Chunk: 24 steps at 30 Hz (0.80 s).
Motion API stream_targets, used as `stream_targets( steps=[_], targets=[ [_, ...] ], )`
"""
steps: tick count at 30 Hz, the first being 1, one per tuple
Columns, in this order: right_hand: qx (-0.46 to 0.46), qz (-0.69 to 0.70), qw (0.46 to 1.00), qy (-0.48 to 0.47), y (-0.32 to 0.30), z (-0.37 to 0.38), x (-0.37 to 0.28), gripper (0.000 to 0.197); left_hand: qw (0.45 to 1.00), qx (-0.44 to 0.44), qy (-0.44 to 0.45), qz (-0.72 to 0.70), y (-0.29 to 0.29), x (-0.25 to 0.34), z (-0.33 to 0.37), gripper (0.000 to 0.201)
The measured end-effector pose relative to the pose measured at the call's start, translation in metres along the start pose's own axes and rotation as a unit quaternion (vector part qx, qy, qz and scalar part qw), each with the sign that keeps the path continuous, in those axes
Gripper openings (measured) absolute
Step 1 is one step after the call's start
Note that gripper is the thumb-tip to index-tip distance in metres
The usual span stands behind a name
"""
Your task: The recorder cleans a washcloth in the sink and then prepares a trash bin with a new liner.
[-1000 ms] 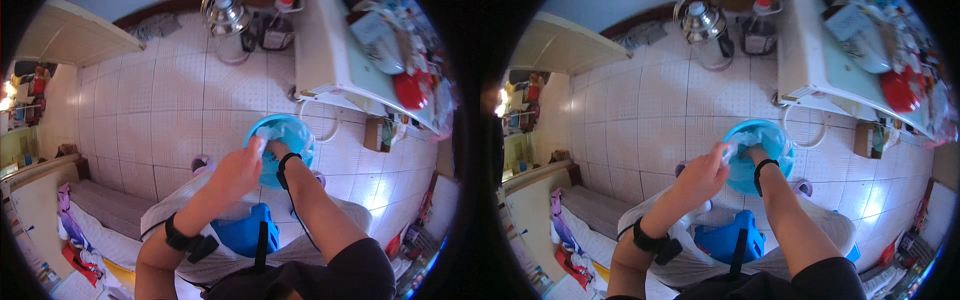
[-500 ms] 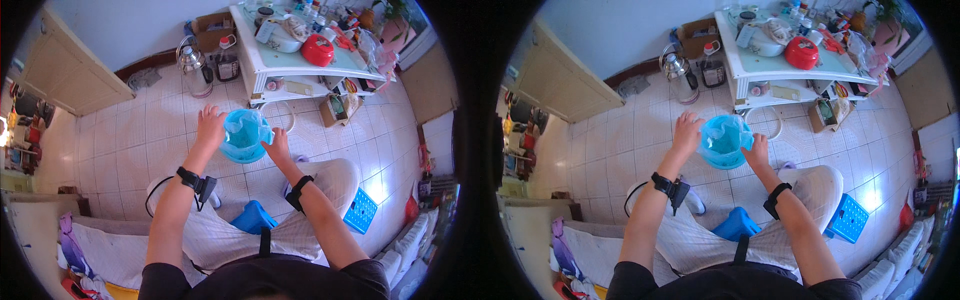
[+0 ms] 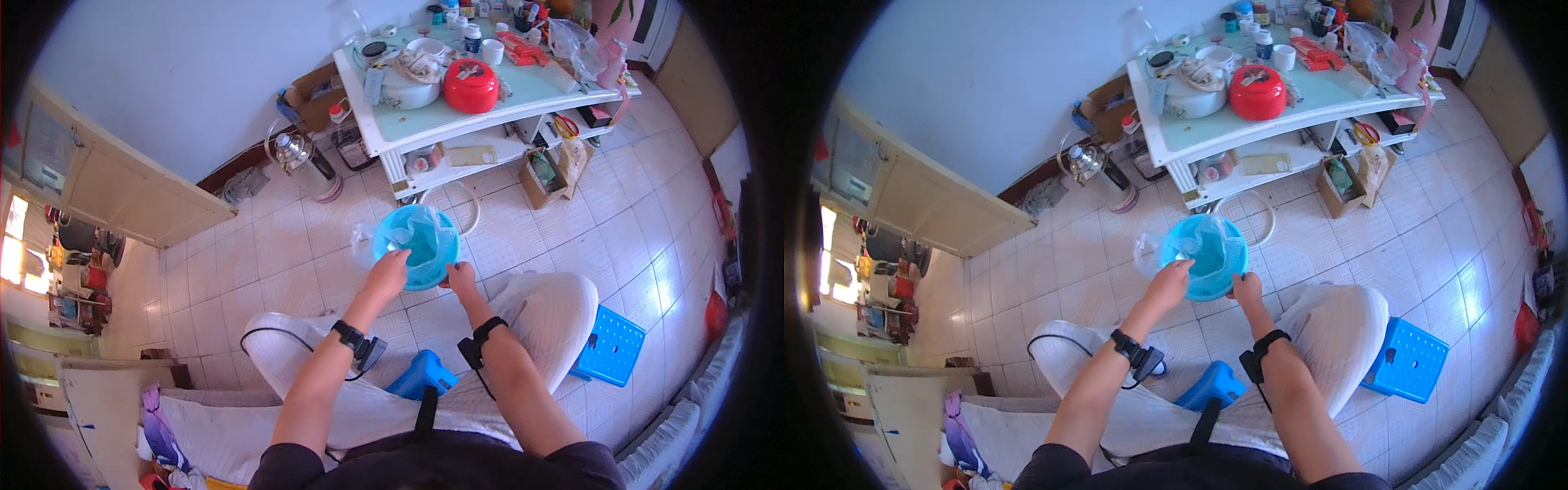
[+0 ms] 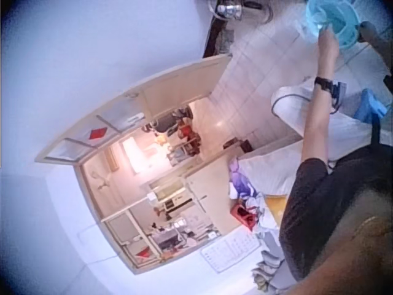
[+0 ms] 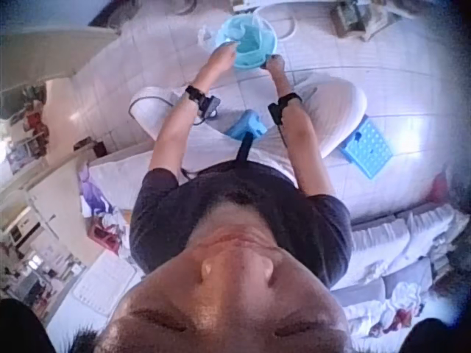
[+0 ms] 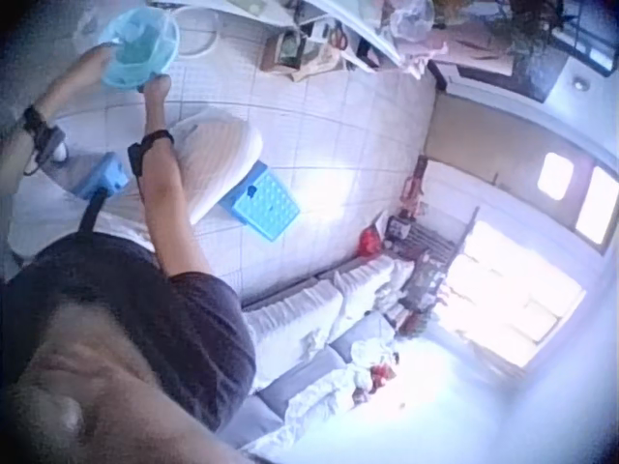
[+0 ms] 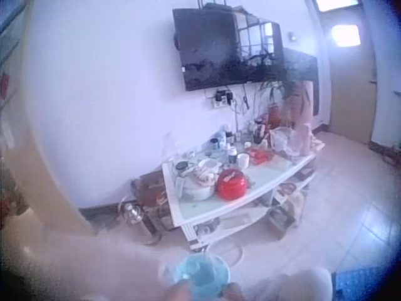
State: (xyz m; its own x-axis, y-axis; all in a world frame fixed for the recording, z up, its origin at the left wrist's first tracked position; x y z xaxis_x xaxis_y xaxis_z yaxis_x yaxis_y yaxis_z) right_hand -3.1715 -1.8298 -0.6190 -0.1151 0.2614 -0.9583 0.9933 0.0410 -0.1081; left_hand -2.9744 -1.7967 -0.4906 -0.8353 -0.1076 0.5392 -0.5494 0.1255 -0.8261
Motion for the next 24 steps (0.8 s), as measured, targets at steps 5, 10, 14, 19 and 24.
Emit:
stream_targets(
  steps=[5,10,14,19,24],
  targets=[
    [0.013,0.046,0.999,0.017,-0.046,-0.003,-0.003,0.034,0.995,-0.066,0.008,0.069,0.048,0.041,0.038,0.034],
    [-0.151,-0.228,0.957,0.1,-0.081,-0.015,-0.069,0.039,0.934,-0.151,-0.004,0.323,0.078,0.027,0.061,0.02],
    [0.016,-0.357,0.923,-0.143,-0.096,-0.003,-0.098,0.041,0.96,-0.075,0.042,0.267,0.069,0.065,0.045,0.011],
    [-0.164,-0.035,0.973,-0.159,-0.051,0.012,-0.117,0.035,0.927,-0.01,0.171,0.332,0.07,0.085,0.005,0.012],
    [-0.186,-0.316,0.907,-0.207,-0.019,0.011,-0.06,0.042,0.935,-0.113,0.126,0.312,0.085,0.074,-0.017,0.025]
  ],
)
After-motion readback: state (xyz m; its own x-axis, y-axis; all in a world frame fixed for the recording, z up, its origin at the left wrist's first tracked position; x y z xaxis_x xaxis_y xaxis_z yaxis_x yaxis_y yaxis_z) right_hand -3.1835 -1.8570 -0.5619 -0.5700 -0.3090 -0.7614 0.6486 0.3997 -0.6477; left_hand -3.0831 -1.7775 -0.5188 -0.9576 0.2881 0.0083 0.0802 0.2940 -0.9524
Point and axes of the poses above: each hand's wrist, its own z-axis towards the middle knuckle, its own y-axis out of the palm, x = y × z, the point moved 1 cm from there along z, towards the middle knuckle, and after that the axes turned 12 degrees about -y, right-handed, at the moved point
